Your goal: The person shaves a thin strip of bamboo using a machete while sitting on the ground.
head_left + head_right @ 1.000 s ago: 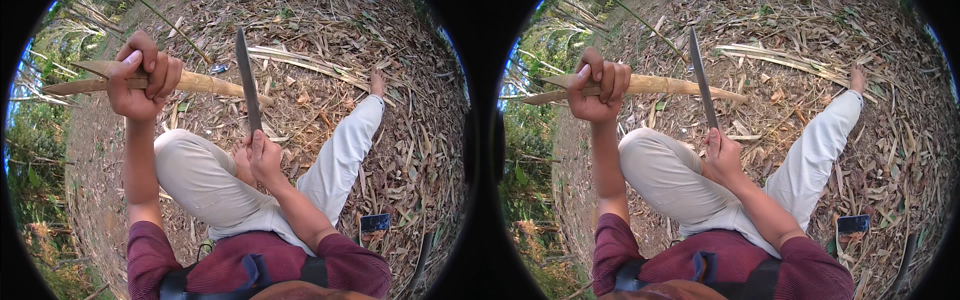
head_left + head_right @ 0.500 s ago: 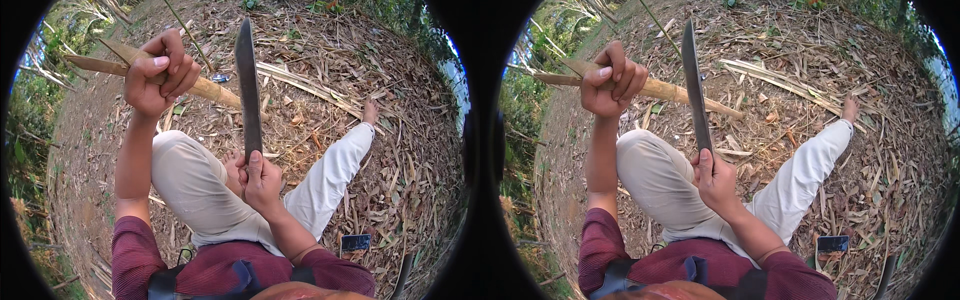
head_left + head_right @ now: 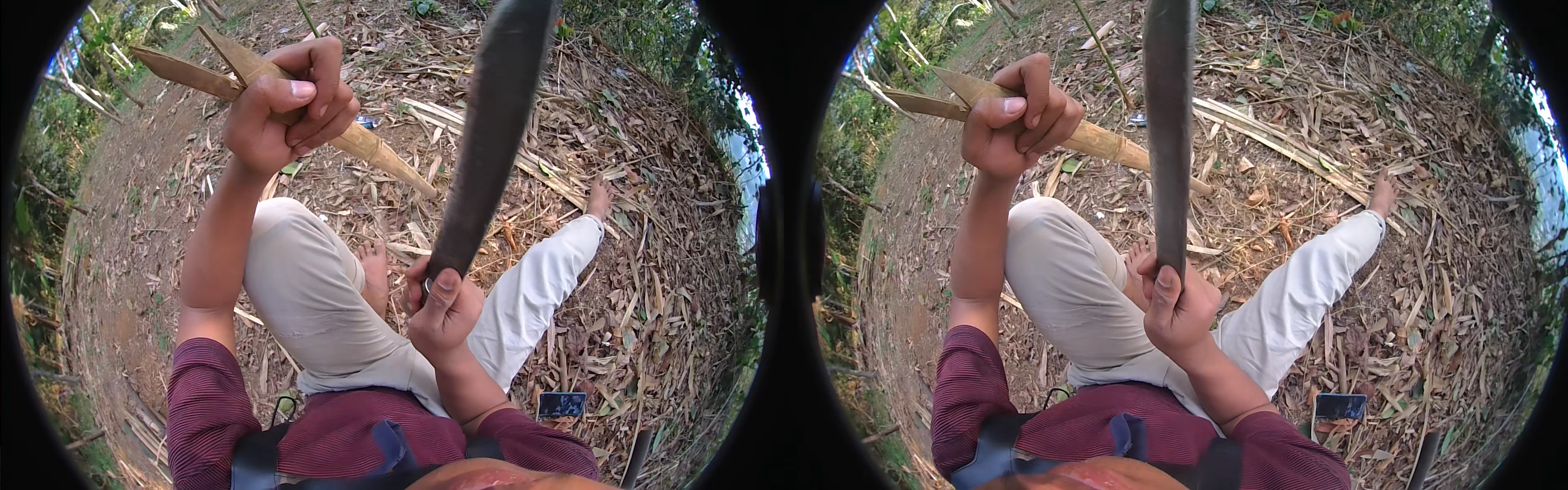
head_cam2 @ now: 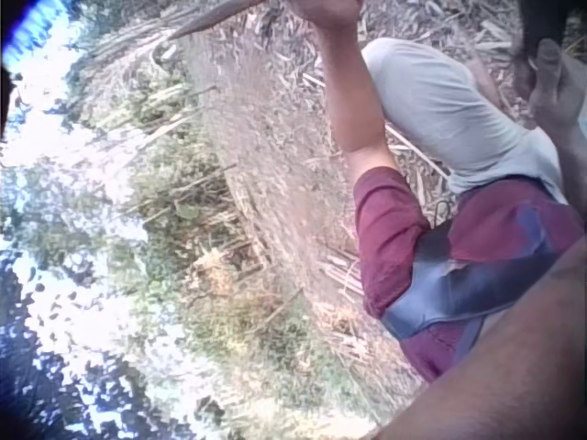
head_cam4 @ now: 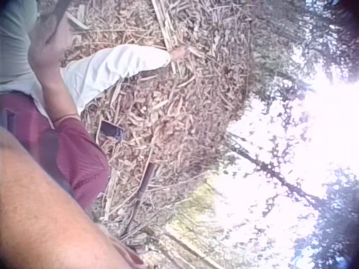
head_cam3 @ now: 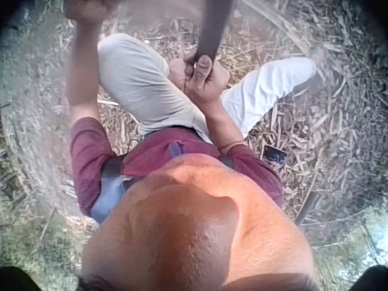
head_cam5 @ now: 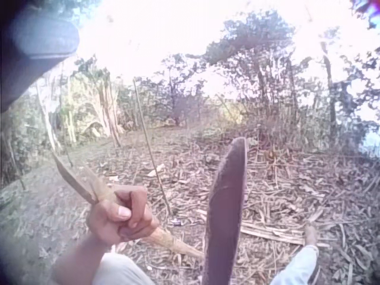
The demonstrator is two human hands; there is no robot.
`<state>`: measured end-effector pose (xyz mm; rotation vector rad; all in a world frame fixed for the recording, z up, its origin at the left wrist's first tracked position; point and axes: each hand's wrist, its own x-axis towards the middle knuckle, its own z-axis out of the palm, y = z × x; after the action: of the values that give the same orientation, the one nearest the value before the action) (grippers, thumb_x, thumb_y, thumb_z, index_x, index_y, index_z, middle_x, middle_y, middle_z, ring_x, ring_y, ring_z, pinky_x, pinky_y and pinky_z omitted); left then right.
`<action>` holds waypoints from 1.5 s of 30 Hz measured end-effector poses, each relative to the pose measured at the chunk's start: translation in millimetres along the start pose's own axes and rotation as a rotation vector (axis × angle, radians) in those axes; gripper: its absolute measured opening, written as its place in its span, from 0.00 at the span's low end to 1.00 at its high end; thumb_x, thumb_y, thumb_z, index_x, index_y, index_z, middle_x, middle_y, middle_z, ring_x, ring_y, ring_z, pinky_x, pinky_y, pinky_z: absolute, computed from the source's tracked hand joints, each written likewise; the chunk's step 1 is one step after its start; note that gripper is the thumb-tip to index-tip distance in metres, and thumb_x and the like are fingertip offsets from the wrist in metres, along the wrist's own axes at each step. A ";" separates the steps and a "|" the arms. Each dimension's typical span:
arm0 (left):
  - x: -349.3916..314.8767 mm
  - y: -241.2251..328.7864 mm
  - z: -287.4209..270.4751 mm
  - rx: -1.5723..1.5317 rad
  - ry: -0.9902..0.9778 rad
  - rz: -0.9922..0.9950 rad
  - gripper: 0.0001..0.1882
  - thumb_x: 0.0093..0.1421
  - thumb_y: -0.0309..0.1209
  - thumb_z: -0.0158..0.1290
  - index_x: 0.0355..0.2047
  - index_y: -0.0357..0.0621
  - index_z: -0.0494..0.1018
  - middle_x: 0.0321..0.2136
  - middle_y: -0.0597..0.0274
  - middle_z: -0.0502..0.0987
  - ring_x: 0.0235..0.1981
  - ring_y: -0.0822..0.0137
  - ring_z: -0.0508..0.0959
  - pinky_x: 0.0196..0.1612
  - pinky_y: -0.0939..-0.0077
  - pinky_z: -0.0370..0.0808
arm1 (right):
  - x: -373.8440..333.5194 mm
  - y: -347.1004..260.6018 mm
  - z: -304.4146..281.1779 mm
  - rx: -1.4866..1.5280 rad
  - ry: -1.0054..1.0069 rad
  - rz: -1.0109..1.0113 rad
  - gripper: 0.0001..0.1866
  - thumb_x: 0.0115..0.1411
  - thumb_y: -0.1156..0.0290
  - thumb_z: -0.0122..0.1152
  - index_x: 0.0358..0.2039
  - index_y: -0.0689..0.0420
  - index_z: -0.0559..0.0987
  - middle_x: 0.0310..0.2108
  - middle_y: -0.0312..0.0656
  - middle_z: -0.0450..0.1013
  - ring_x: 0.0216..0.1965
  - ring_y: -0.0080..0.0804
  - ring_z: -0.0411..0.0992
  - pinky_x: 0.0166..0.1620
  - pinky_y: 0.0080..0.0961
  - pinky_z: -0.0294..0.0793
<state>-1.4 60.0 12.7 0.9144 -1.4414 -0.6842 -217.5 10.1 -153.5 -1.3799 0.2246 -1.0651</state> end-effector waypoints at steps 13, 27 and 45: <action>-3.2 0.2 -9.6 0.005 0.015 0.053 0.12 0.60 0.34 0.39 0.21 0.42 0.59 0.07 0.73 0.53 0.08 0.80 0.51 0.12 0.83 0.50 | 1.1 4.2 -3.2 -0.105 0.009 -0.058 0.29 0.73 0.53 0.40 0.24 0.65 0.73 0.13 0.33 0.65 0.13 0.18 0.63 0.18 0.19 0.60; 0.2 -2.9 -14.7 -0.009 0.041 0.087 0.12 0.62 0.35 0.37 0.23 0.44 0.59 0.07 0.74 0.53 0.07 0.79 0.50 0.14 0.83 0.52 | -13.7 15.8 -2.3 0.200 0.072 -0.075 0.33 0.66 0.40 0.46 0.31 0.64 0.67 0.20 0.39 0.63 0.19 0.25 0.60 0.23 0.24 0.63; 3.7 -3.1 7.7 0.134 0.188 0.026 0.14 0.62 0.35 0.36 0.21 0.43 0.59 0.07 0.73 0.52 0.08 0.79 0.51 0.12 0.82 0.50 | 6.5 88.5 18.0 -0.456 -0.008 0.200 0.26 0.73 0.58 0.44 0.20 0.60 0.72 0.12 0.31 0.64 0.14 0.18 0.62 0.18 0.20 0.60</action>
<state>-8.4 54.5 11.3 1.0341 -1.3405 -0.4732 -159.4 3.0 -222.5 -1.7248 0.6162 -0.8703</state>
